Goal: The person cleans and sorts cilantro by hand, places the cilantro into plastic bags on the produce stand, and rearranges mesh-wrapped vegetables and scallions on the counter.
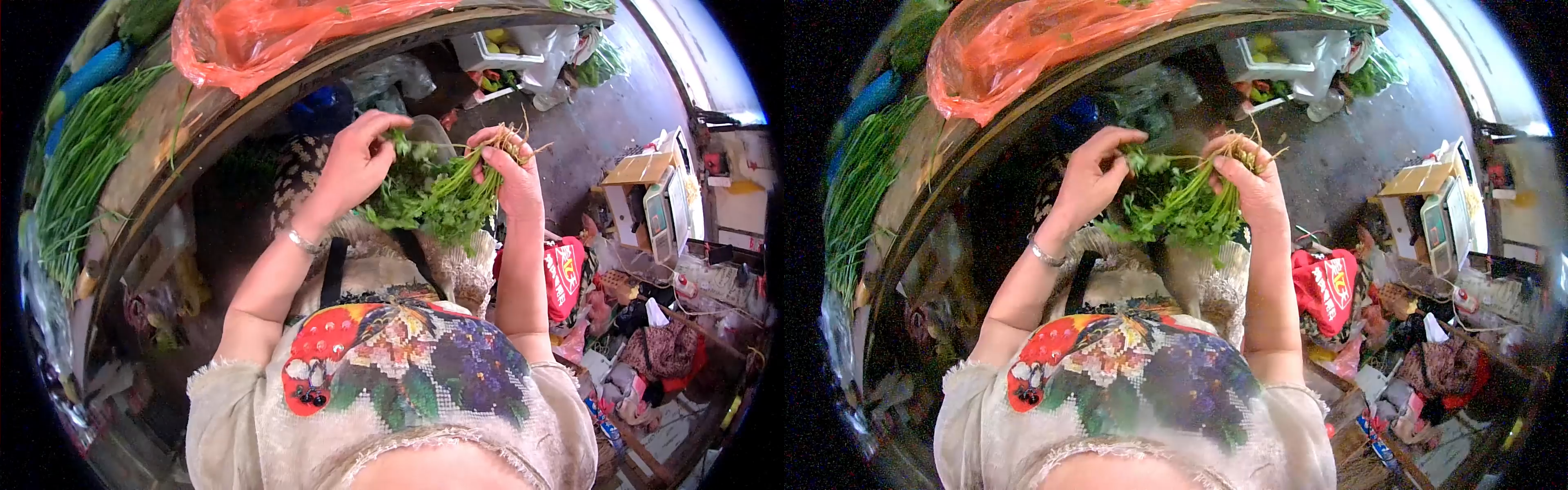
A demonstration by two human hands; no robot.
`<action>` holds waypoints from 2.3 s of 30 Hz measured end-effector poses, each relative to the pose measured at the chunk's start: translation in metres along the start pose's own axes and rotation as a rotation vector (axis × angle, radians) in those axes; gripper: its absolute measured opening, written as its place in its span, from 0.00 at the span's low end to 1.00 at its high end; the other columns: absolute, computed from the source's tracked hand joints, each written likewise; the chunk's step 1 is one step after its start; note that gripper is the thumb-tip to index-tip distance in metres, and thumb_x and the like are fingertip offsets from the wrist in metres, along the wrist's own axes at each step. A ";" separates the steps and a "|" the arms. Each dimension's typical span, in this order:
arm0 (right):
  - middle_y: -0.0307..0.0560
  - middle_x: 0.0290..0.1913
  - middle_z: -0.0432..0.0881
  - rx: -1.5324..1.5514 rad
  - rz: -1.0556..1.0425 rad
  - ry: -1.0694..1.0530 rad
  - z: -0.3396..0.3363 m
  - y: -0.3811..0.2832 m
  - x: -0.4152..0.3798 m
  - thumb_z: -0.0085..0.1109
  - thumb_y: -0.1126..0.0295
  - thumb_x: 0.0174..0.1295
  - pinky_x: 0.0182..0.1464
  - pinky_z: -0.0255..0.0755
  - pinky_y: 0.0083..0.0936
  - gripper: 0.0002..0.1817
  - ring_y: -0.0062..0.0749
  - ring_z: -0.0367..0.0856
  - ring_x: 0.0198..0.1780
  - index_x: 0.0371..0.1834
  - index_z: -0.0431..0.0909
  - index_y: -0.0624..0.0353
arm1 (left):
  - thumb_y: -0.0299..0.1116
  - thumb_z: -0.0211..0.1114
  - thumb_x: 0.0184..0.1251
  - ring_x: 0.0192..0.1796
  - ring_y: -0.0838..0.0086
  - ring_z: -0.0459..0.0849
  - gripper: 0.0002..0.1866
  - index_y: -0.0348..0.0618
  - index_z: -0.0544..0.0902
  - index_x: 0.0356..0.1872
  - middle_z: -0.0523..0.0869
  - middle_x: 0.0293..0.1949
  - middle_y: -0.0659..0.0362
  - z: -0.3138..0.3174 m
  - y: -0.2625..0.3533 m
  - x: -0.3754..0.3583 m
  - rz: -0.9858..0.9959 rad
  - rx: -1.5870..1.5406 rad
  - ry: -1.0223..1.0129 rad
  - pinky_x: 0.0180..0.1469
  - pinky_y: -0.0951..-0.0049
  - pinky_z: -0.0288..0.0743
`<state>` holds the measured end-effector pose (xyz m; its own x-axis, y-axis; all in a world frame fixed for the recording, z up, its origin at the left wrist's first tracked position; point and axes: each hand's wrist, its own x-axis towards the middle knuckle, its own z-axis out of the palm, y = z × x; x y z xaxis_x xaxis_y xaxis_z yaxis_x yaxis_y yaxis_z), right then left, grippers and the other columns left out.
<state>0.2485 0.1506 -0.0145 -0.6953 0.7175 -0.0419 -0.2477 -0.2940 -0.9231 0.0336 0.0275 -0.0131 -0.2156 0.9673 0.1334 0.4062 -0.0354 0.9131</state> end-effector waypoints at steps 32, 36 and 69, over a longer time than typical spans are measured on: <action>0.42 0.32 0.80 0.516 0.086 0.262 0.033 0.009 0.032 0.57 0.77 0.61 0.36 0.75 0.28 0.09 0.32 0.79 0.33 0.45 0.77 0.57 | 0.23 0.71 0.49 0.63 0.78 0.70 0.44 0.40 0.62 0.70 0.75 0.62 0.55 0.039 -0.004 -0.010 -0.299 -0.326 -0.408 0.66 0.73 0.63; 0.42 0.29 0.78 0.214 -0.081 0.445 0.006 -0.039 0.052 0.56 0.77 0.61 0.32 0.73 0.25 0.09 0.29 0.77 0.29 0.44 0.75 0.57 | 0.26 0.67 0.58 0.58 0.68 0.77 0.32 0.40 0.68 0.65 0.76 0.61 0.56 0.058 -0.127 -0.034 0.012 -0.060 -0.275 0.63 0.68 0.70; 0.49 0.75 0.55 -1.679 -0.625 -0.300 -0.017 -0.181 0.301 0.77 0.59 0.36 0.77 0.34 0.48 0.58 0.44 0.47 0.77 0.76 0.54 0.42 | 0.30 0.63 0.65 0.46 0.77 0.82 0.16 0.40 0.80 0.53 0.85 0.45 0.59 -0.062 -0.031 -0.066 -0.447 -0.105 -0.377 0.51 0.73 0.77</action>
<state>0.0951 0.4307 0.1339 -0.9087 0.2786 0.3110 0.2448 0.9589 -0.1438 -0.0201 -0.0513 -0.0263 -0.0078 0.9157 -0.4017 0.2545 0.3903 0.8848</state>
